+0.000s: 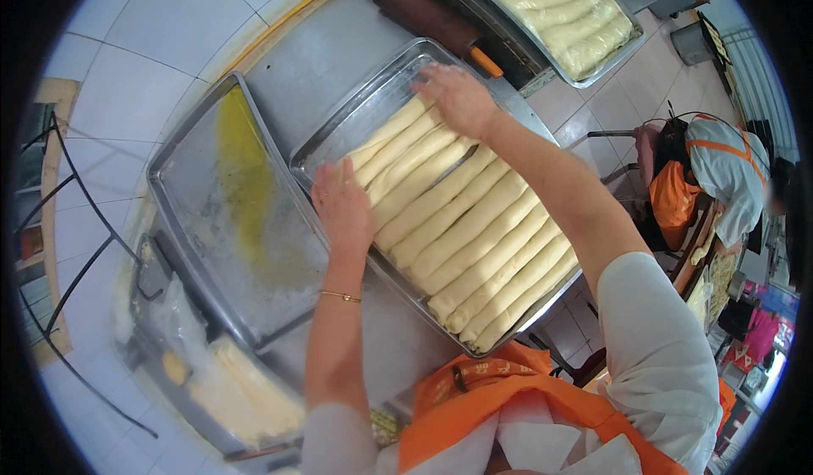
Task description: The person cuts a long piece of dough using a plastic scraper, rolls the resulting pieces into tubes, and organizes them in metal trays before covering the trays with plastic wrap.
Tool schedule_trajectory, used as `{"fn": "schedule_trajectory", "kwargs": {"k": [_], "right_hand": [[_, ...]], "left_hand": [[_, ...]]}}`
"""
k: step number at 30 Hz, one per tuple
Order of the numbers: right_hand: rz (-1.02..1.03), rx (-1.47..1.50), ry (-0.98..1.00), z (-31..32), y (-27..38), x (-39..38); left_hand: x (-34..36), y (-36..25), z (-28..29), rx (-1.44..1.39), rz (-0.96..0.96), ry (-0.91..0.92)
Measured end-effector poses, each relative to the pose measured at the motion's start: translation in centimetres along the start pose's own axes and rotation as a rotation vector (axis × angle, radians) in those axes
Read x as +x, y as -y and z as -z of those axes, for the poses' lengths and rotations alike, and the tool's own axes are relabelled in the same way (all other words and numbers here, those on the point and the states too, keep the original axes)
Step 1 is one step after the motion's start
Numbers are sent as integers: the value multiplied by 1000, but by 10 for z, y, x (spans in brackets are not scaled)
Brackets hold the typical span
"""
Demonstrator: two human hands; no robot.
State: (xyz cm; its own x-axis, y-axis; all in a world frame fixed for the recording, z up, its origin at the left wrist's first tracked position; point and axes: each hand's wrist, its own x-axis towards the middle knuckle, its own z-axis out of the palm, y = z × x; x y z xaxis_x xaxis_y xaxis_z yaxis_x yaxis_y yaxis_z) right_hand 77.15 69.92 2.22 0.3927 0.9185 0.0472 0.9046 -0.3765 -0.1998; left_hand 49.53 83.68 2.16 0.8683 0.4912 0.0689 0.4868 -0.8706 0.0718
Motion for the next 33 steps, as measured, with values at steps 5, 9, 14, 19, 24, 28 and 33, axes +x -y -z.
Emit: {"fn": "schedule_trajectory", "kwargs": {"k": [5, 9, 14, 19, 24, 28, 33], "right_hand": [[-49, -7, 1, -26, -3, -31], [-132, -42, -164, -18, 19, -50], [-237, 341, -359, 36, 96, -186], [-606, 346, -213, 69, 165, -416], [-1024, 199, -198, 91, 243, -633], [-1370, 55, -374, 102, 311, -747], [-1779, -71, -780, 81, 397, -828]], "left_hand": [[-14, -25, -18, -116, 25, 104], [-17, -27, -25, -89, 29, 135], [-26, -21, 0, -171, 123, 153], [-110, -62, 36, -315, -132, -113], [-237, -143, 47, -598, -307, 75], [-299, -214, 55, -661, -486, 358], [-321, -304, 65, -711, -875, 386]]}}
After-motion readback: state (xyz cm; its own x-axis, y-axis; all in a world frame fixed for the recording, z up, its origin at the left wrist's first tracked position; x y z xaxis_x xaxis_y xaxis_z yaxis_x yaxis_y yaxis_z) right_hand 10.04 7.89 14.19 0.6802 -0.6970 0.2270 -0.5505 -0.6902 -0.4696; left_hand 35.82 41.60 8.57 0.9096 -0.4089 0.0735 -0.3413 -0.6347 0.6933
